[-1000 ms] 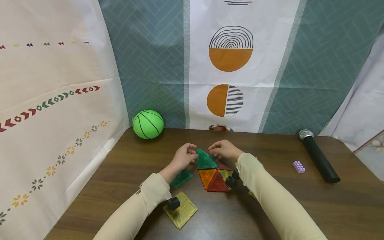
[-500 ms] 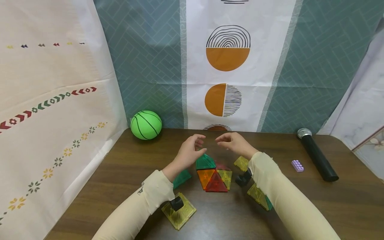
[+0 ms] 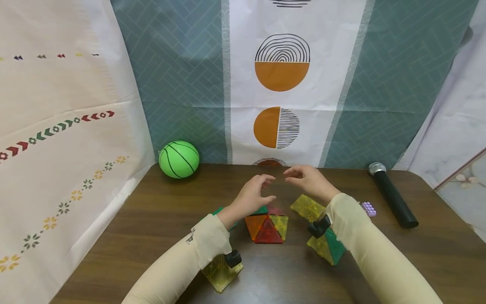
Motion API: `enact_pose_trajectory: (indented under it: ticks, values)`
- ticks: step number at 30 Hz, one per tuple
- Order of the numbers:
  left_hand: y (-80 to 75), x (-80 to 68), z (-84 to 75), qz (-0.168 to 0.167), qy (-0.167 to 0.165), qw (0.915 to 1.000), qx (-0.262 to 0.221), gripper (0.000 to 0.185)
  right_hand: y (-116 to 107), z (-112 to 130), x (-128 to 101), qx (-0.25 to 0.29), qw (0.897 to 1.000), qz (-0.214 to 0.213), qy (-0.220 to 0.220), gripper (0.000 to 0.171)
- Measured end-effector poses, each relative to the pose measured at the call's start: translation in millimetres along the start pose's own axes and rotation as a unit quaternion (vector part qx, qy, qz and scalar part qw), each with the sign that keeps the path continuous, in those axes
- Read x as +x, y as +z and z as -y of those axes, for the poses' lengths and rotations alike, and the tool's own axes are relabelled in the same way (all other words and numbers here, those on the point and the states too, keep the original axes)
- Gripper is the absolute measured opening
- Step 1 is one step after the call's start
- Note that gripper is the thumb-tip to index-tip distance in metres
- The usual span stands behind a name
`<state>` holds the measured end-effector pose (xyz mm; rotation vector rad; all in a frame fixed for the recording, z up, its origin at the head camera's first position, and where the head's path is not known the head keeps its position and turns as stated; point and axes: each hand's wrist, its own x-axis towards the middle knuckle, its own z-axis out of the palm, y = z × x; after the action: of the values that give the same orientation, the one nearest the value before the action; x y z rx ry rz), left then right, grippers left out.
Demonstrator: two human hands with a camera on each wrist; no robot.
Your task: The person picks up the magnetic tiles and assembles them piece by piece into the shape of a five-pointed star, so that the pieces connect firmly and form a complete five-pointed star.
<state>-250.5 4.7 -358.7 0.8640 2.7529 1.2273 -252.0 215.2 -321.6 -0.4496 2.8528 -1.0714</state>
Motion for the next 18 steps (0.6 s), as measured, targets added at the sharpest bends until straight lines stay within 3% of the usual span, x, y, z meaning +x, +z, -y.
enact_pose_trajectory:
  ticks: [6, 12, 18]
  values:
    - [13.7, 8.2, -6.2, 0.047, 0.008, 0.9980, 0.041, 0.057, -6.4, -6.9, -9.7, -0.041, 0.999, -0.005, -0.016, 0.031]
    - [28.5, 16.2, -10.0, 0.082, 0.008, 0.9921, 0.095, 0.060, -10.9, -15.0, -18.6, -0.051, 0.999, -0.002, -0.001, 0.032]
    - [39.5, 23.8, -11.6, 0.111, -0.010, 0.9885, 0.102, 0.060, -13.1, -23.5, -23.1, -0.058, 0.998, 0.013, 0.020, 0.034]
